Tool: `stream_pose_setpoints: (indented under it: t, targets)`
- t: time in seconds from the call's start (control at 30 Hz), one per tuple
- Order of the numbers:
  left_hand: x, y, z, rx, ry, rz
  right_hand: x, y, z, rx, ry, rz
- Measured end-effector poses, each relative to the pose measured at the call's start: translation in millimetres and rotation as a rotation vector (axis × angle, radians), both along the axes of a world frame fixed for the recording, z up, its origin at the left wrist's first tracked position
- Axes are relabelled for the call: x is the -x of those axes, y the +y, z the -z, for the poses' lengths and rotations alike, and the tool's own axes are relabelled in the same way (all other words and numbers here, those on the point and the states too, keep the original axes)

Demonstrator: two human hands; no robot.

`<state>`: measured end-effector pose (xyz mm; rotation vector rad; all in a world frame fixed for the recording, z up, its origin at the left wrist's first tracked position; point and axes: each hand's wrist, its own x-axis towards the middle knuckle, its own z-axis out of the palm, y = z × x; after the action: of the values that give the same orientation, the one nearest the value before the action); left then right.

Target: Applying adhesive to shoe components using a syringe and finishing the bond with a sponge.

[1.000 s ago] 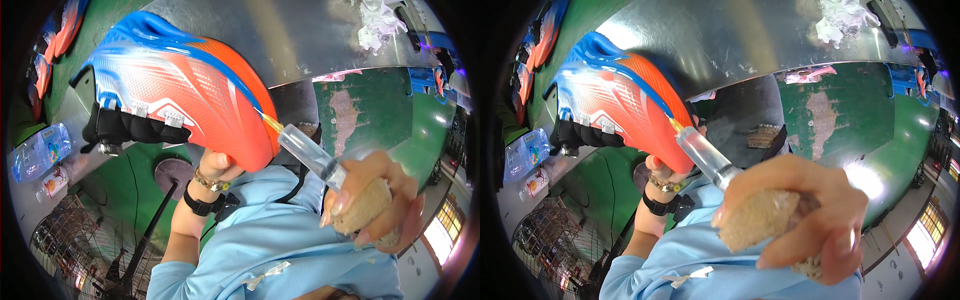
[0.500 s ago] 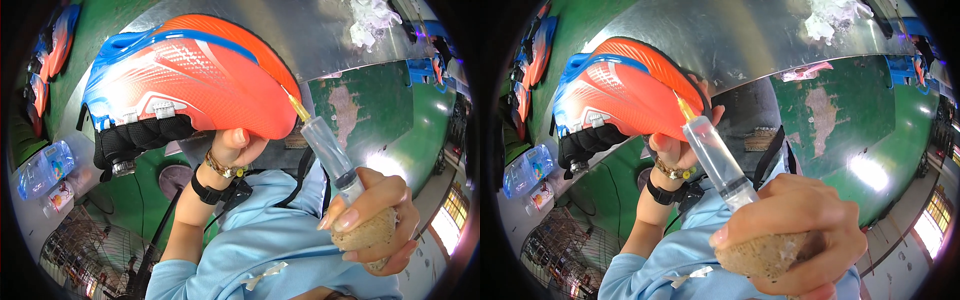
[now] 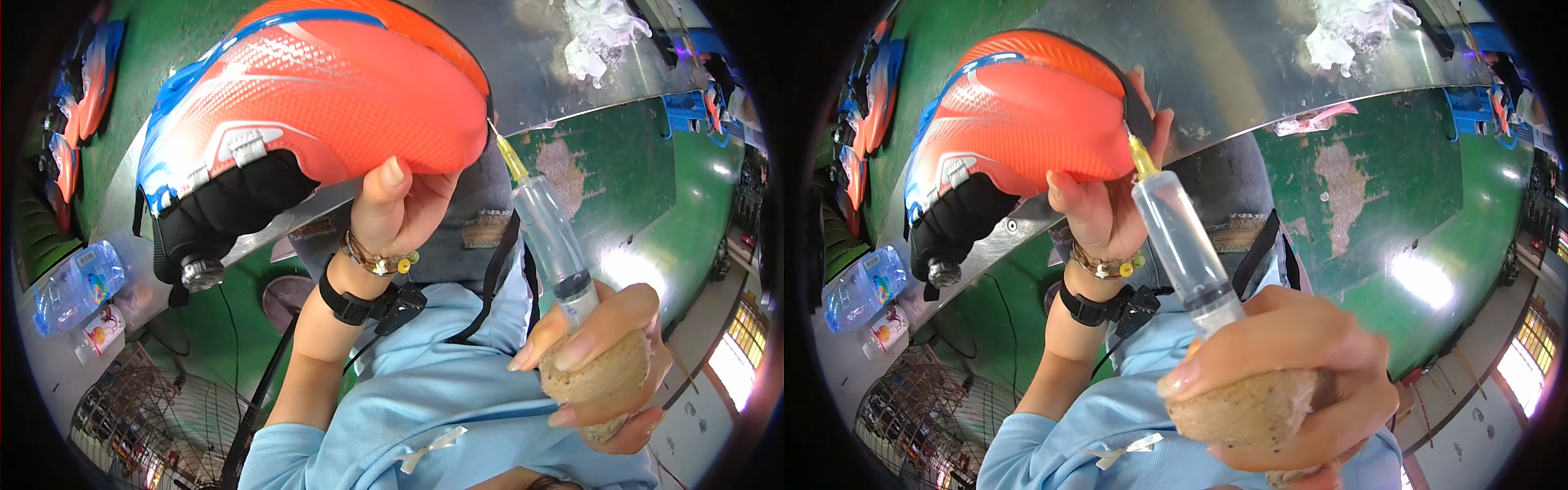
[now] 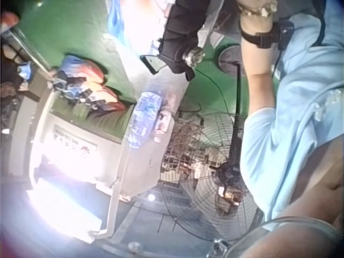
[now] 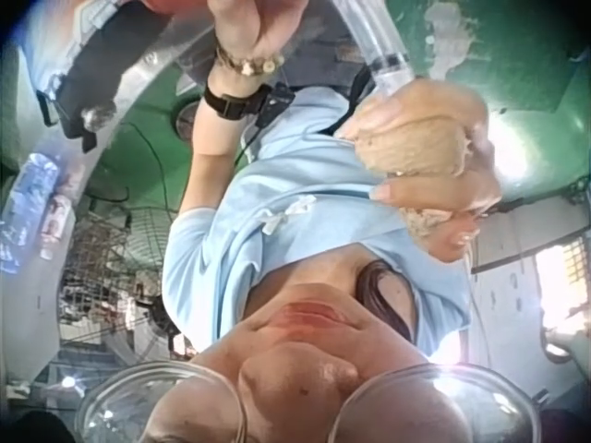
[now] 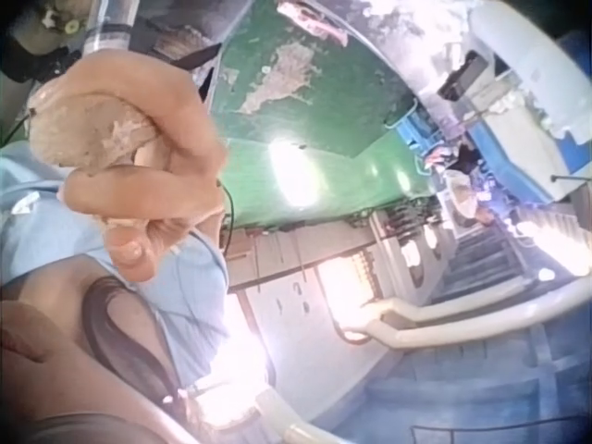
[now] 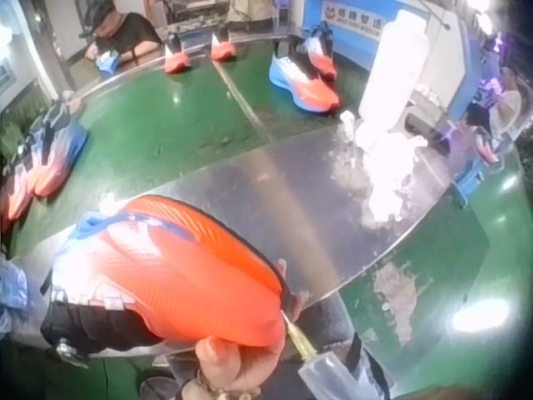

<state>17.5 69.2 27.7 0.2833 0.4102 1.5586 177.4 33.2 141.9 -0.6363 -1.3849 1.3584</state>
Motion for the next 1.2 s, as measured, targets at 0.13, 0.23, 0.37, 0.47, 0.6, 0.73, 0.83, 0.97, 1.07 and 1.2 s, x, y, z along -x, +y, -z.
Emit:
stream_pose_setpoints:
  t: [0.13,0.23,0.37,0.47,0.6,0.73,0.83,0.97,1.07,1.2]
  targets:
    - [-3.8,12.8,-22.6,0.001,-0.006,-0.026,4.8,4.5,6.1,-0.024,0.012,-0.003]
    - [-0.8,12.5,-48.8,0.067,-0.02,-0.069,6.8,8.0,9.7,-0.129,-0.013,-0.064]
    - [7.8,15.2,-65.9,0.272,-0.177,-0.089,10.9,14.6,16.2,-0.13,-0.046,-0.053]
    - [11.9,14.9,-73.3,0.429,-0.068,-0.022,9.2,23.0,29.4,-0.333,-0.053,-0.124]
    - [14.6,14.9,-79.6,0.476,-0.094,-0.015,9.5,17.9,38.5,-0.326,-0.051,-0.112]
    - [14.3,13.6,-83.0,0.478,-0.073,-0.017,16.9,16.0,49.4,-0.36,0.079,-0.026]
    - [14.6,13.9,-81.5,0.516,-0.092,0.002,12.1,19.0,53.1,-0.377,0.038,-0.067]
    - [20.9,13.6,-86.3,0.462,-0.146,0.037,13.5,20.0,48.8,-0.374,0.044,-0.109]
    - [23.8,15.9,-87.3,0.489,-0.154,0.0,14.6,19.2,48.0,-0.346,0.112,-0.091]
    - [77.0,18.2,-69.1,0.521,-0.098,0.184,-14.8,29.3,38.4,-0.352,0.069,0.112]
